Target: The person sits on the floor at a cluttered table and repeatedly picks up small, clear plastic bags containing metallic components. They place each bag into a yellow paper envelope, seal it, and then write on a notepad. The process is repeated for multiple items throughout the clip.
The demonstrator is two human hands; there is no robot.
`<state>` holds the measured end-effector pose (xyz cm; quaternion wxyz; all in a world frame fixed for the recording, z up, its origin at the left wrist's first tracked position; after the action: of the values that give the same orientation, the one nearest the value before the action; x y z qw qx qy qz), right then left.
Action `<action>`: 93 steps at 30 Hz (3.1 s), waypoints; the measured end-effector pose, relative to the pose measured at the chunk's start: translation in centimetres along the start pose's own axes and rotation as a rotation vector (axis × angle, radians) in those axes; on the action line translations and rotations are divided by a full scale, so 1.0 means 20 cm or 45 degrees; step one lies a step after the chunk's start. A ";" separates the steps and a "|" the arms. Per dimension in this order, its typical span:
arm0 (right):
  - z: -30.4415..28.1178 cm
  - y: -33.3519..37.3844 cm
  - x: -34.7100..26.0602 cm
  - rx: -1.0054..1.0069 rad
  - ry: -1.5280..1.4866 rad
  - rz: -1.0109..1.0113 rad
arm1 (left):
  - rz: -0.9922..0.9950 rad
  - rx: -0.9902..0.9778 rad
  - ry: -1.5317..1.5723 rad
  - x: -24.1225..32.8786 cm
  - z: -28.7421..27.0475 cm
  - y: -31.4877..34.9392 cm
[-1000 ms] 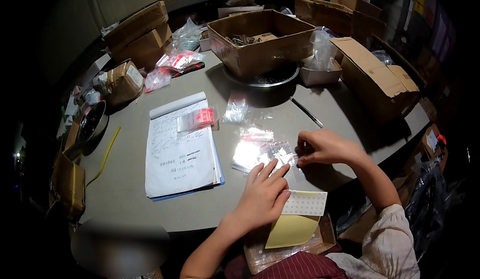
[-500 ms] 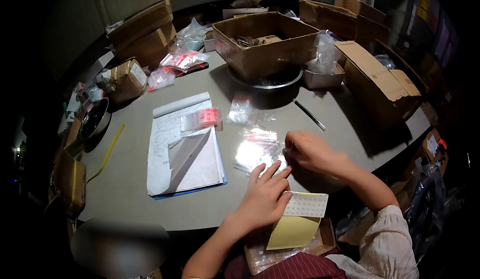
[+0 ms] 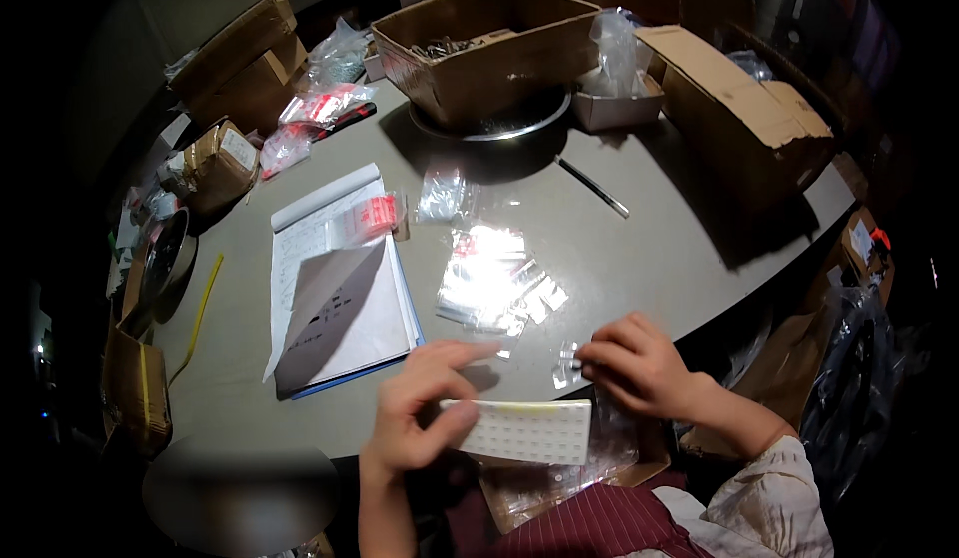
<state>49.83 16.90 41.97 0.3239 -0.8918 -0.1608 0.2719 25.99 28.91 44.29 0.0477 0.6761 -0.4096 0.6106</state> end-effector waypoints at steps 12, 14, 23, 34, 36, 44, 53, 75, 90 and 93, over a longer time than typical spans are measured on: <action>-0.04 -0.12 0.00 -0.022 -0.582 0.414 | -0.183 0.371 -0.058 -0.11 0.02 0.06; 0.01 -0.15 0.04 -0.128 -0.510 0.519 | -0.202 0.414 -0.045 -0.12 0.03 0.05; 0.13 -0.15 0.16 -0.176 -0.627 0.597 | 0.180 0.309 -0.763 0.03 0.11 -0.06; 0.10 -0.28 0.06 -0.096 -0.209 0.048 | 0.391 0.264 -0.889 0.02 0.28 -0.15; 0.11 -0.27 0.07 -0.147 -0.060 -0.007 | 0.401 0.263 -0.866 0.01 0.30 -0.16; 0.12 -0.23 -0.09 -0.100 0.305 -0.681 | 0.131 0.272 -0.818 -0.08 0.27 -0.17; 0.11 -0.42 0.29 -0.362 -0.351 0.305 | 0.270 0.329 -0.764 -0.08 0.26 -0.14; 0.06 -0.55 0.43 -0.668 0.047 0.424 | 0.356 -0.027 -0.814 -0.10 0.31 -0.24; 0.26 -0.47 0.47 -0.319 0.285 0.252 | 0.396 0.028 -0.664 -0.08 0.35 -0.18; 0.15 -0.45 0.55 -0.389 0.162 0.378 | 0.415 0.063 -0.711 -0.08 0.32 -0.16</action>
<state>55.83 30.10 41.74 0.1510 -0.9598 -0.0463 0.2321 33.11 28.20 42.81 -0.1812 0.7441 -0.4948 0.4107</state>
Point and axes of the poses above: each hand's wrist, its own y-axis away from the middle knuckle, its own z-axis out of the palm, x = y × z, the point moved 6 cm from there along -y, towards the middle knuckle, and after that the axes turned 12 degrees about x, right-handed, at the moved point
